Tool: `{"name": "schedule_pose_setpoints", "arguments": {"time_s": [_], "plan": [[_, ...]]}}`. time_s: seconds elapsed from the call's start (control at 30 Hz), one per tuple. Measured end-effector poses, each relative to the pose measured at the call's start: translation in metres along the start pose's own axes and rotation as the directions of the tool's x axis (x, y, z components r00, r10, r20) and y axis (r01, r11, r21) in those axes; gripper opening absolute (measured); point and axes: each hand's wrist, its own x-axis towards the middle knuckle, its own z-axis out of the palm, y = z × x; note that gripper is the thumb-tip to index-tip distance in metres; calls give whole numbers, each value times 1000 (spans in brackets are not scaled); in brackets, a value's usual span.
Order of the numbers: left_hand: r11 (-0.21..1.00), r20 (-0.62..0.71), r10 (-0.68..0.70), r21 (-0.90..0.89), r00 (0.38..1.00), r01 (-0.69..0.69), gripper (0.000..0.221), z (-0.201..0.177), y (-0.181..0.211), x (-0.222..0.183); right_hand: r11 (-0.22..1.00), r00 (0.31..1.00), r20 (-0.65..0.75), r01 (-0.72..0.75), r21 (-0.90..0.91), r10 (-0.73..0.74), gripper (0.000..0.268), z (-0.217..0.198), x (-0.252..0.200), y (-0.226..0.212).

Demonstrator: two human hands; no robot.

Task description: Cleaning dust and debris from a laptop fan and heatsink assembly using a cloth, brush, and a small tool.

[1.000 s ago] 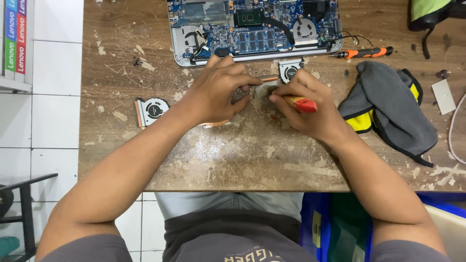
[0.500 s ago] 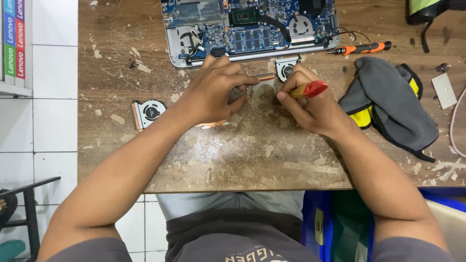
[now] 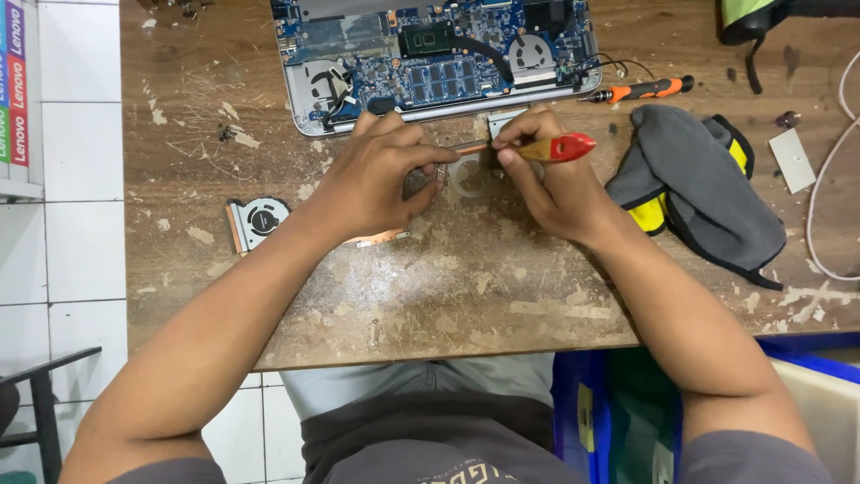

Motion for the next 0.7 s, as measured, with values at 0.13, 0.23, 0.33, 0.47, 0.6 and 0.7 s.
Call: {"name": "schedule_pose_setpoints", "arguments": {"time_s": [0.13, 0.23, 0.33, 0.47, 0.6, 0.7], "plan": [[1000, 0, 0, 1, 1000, 0, 31, 1, -2, -2, 999, 1000, -17, -16, -30, 15, 18, 4, 0, -1], [1000, 1, -3, -2, 1000, 3, 31, 1, -3, -2, 995, 1000, -5, 1, -96, -2, 18, 1, -1, 5], [1000, -5, -7, -3, 1000, 7, 31, 2, -3, -3, 989, 999, 39, 41, -139, -36, 11, -3, -2, 6], [1000, -15, 5, -11, 1000, -5, 31, 3, -2, -1, 998, 993, 113, -6, -58, 12, 10, -1, -12, 10], [1000, -13, 2, -9, 1000, -2, 31, 2, -2, -2, 999, 997, 72, 31, -36, -29, 10, 2, -12, 15], [1000, -18, -2, -14, 1000, 1, 29, 2, 0, -1, 987, 991, 2, 130, -94, -131, 9, -2, -2, 10]]}}
